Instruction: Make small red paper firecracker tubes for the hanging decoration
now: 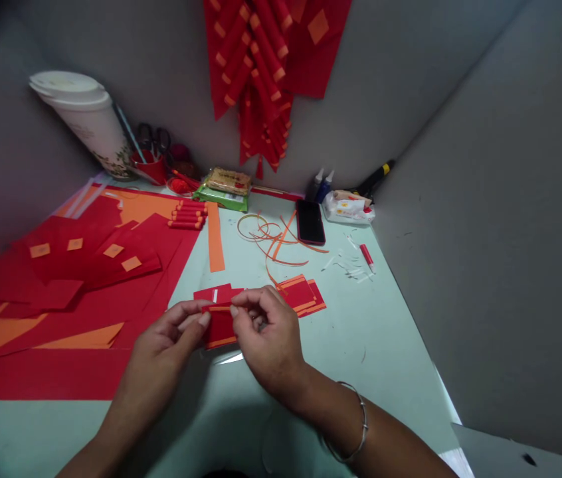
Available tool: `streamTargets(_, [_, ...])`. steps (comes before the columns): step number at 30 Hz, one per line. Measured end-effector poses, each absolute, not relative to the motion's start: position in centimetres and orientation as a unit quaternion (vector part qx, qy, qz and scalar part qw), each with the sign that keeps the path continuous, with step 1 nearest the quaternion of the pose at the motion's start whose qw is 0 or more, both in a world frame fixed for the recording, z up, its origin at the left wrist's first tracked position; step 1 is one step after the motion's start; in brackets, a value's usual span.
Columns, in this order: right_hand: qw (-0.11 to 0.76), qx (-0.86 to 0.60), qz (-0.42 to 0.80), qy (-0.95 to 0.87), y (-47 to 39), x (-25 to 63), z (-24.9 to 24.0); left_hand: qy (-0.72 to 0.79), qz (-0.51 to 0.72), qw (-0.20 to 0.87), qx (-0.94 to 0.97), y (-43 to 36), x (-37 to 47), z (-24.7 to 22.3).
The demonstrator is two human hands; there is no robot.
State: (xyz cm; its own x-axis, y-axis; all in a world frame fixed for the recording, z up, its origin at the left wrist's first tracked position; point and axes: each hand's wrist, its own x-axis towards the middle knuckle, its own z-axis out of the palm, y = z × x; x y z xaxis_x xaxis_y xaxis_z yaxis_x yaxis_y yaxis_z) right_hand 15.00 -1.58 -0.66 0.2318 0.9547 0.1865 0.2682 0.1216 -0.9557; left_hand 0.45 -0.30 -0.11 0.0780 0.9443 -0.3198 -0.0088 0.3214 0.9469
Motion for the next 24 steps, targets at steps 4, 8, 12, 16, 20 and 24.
streamTargets(4, [0.534, -0.580, 0.326, -0.521, -1.63, 14.76, -0.69, 0.545, 0.389, 0.594, 0.445, -0.39, 0.24, -0.57])
streamTargets(8, [0.539, -0.581, 0.345, -0.502, -1.74, 14.73, -0.76, 0.540, 0.383, 0.588, 0.465, -0.52, 0.15, -0.67])
streamTargets(12, [0.538, -0.584, 0.359, -0.491, -1.65, 14.77, -0.86, 0.538, 0.381, 0.581, 0.477, -0.65, 0.18, -0.71])
streamTargets(16, [0.536, -0.588, 0.364, -0.484, -1.53, 14.74, -0.88, 0.539, 0.378, 0.578, 0.482, -0.65, 0.24, -0.73])
streamTargets(20, [0.537, -0.589, 0.363, -0.482, -1.61, 14.61, -0.91, 0.545, 0.380, 0.571, 0.483, -0.60, 0.25, -0.71])
streamTargets(24, [0.537, -0.590, 0.364, -0.481, -1.75, 14.52, -0.97, 0.548, 0.383, 0.567, 0.482, -0.59, 0.24, -0.55])
